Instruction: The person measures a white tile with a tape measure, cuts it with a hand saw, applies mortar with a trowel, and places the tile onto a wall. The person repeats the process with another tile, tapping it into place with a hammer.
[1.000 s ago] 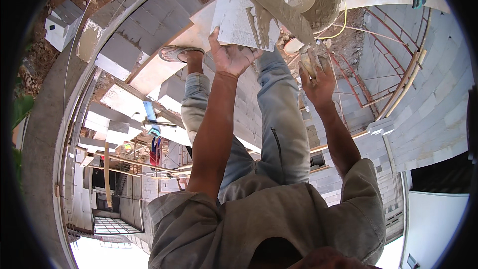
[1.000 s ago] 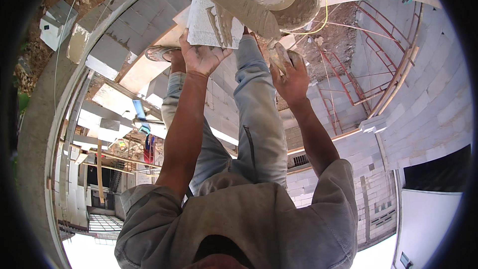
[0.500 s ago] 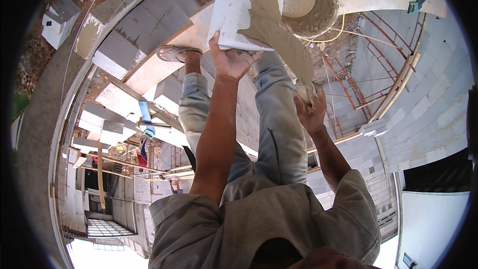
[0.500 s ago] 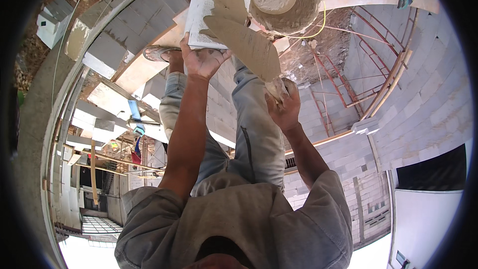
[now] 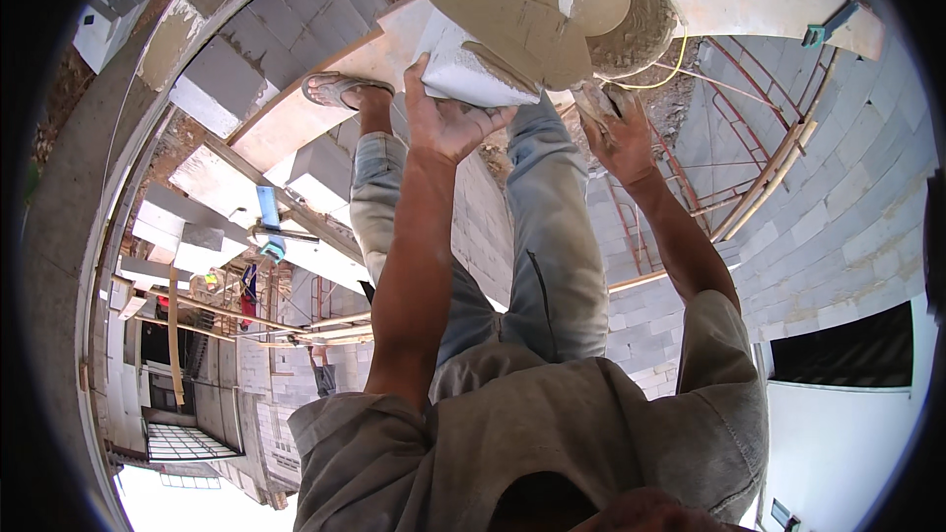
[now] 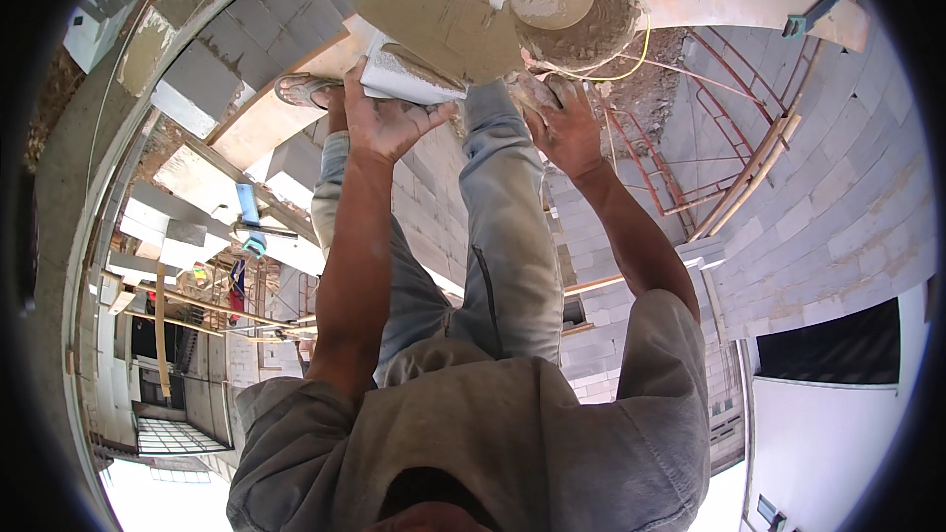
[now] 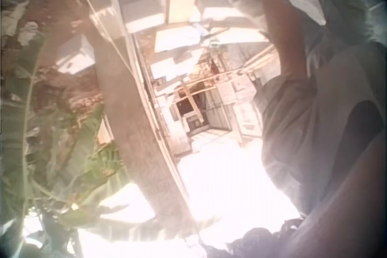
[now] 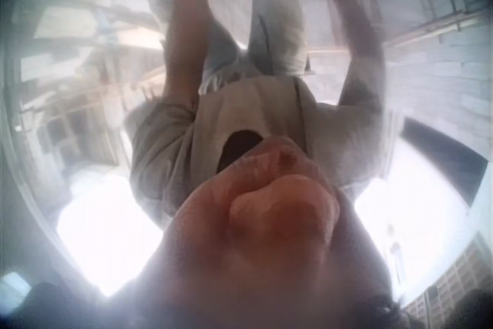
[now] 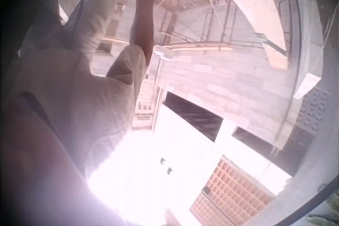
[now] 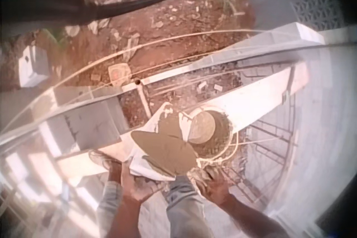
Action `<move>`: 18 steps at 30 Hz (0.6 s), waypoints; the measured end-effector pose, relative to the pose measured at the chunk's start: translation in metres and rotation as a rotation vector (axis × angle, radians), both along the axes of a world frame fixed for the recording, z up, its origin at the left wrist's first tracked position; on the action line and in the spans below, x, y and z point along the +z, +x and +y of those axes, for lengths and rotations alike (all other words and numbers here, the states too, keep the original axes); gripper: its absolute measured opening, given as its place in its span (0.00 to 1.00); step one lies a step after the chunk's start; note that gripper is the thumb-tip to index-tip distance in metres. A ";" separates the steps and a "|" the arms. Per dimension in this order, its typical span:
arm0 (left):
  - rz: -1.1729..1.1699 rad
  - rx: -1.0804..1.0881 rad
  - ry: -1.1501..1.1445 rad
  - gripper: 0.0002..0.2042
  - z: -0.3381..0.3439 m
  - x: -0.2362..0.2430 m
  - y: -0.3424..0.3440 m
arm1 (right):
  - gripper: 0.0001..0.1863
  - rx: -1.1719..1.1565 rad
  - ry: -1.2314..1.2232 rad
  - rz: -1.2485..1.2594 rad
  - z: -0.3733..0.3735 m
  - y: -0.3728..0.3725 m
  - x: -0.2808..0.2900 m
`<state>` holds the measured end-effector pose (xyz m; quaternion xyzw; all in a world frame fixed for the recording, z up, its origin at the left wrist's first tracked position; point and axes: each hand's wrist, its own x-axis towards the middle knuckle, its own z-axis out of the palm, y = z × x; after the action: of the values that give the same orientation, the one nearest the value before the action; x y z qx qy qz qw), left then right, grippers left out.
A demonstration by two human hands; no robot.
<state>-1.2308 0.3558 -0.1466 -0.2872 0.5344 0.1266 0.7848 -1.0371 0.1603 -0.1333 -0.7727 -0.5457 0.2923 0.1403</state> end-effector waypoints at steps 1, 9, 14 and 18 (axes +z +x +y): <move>0.026 -0.003 -0.039 0.37 0.004 0.003 0.000 | 0.14 0.046 0.009 0.019 0.000 -0.008 0.014; 0.124 -0.113 0.157 0.36 0.008 0.013 0.002 | 0.26 -0.174 0.087 0.228 -0.008 -0.041 0.063; 0.076 -0.038 0.031 0.35 0.005 0.006 -0.010 | 0.21 -1.173 -0.165 1.259 0.012 -0.001 0.045; -0.129 0.034 0.009 0.35 -0.003 -0.005 -0.029 | 0.25 -1.019 -0.383 1.560 0.039 0.049 0.040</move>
<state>-1.2600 0.3530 -0.1521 -0.3001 0.4773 0.1238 0.8165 -0.9878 0.1992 -0.0936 -0.5146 0.1618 0.7138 0.4466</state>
